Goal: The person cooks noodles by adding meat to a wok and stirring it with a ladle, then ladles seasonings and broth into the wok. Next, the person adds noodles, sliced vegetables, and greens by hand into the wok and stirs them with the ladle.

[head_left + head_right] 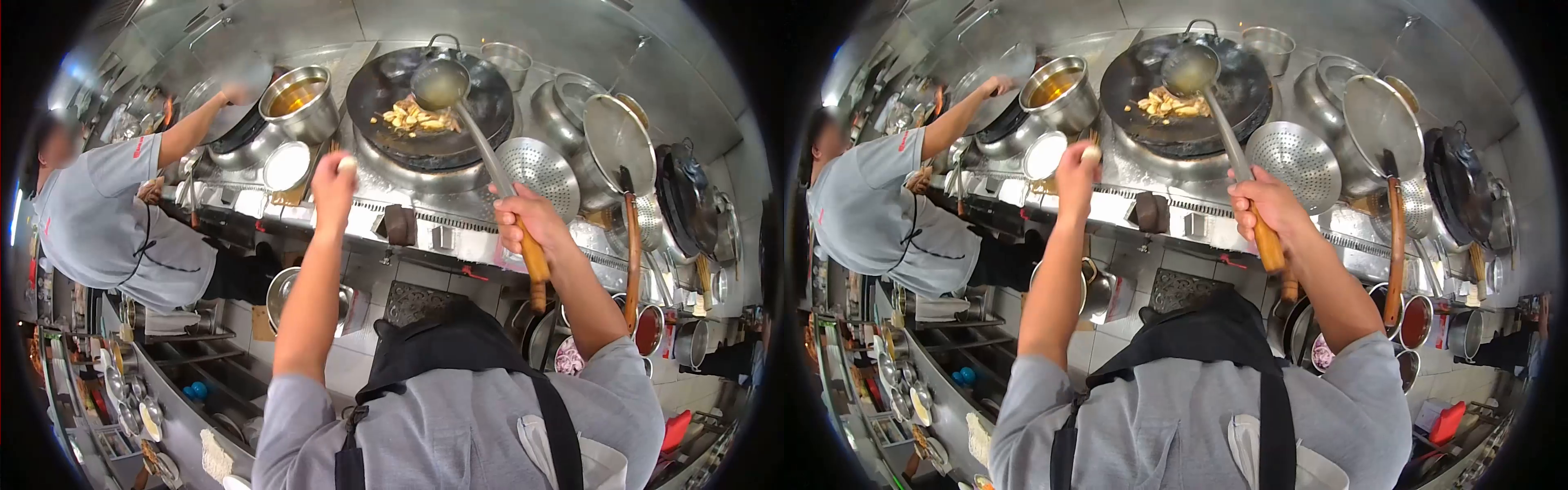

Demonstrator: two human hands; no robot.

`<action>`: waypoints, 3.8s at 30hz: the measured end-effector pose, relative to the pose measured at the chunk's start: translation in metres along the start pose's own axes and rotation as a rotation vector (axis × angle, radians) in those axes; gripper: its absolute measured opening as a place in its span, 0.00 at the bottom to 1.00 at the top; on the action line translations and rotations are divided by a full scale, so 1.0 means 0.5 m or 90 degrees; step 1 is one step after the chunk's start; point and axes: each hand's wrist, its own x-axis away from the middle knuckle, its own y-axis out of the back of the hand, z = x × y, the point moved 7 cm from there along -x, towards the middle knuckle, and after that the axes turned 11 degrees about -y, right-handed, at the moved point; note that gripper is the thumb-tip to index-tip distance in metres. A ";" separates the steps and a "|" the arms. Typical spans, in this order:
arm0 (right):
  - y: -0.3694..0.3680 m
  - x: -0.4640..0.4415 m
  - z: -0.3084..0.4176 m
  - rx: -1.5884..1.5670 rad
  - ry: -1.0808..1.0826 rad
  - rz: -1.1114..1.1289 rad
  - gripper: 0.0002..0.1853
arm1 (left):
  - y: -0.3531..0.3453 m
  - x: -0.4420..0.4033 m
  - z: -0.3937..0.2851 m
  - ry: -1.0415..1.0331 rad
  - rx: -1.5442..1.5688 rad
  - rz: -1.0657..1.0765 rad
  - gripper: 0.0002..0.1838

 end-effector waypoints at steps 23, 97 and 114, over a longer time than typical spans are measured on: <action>-0.149 -0.003 -0.245 0.462 -0.053 0.263 0.29 | 0.442 1.074 0.283 0.700 -0.152 0.291 0.24; -0.023 0.129 -0.201 0.314 0.087 -0.516 0.32 | -0.308 -0.037 0.043 -0.517 -0.364 0.495 0.08; -0.108 0.523 -0.599 -0.384 0.354 -0.686 0.30 | -0.322 -0.007 0.087 -0.590 -0.495 0.487 0.15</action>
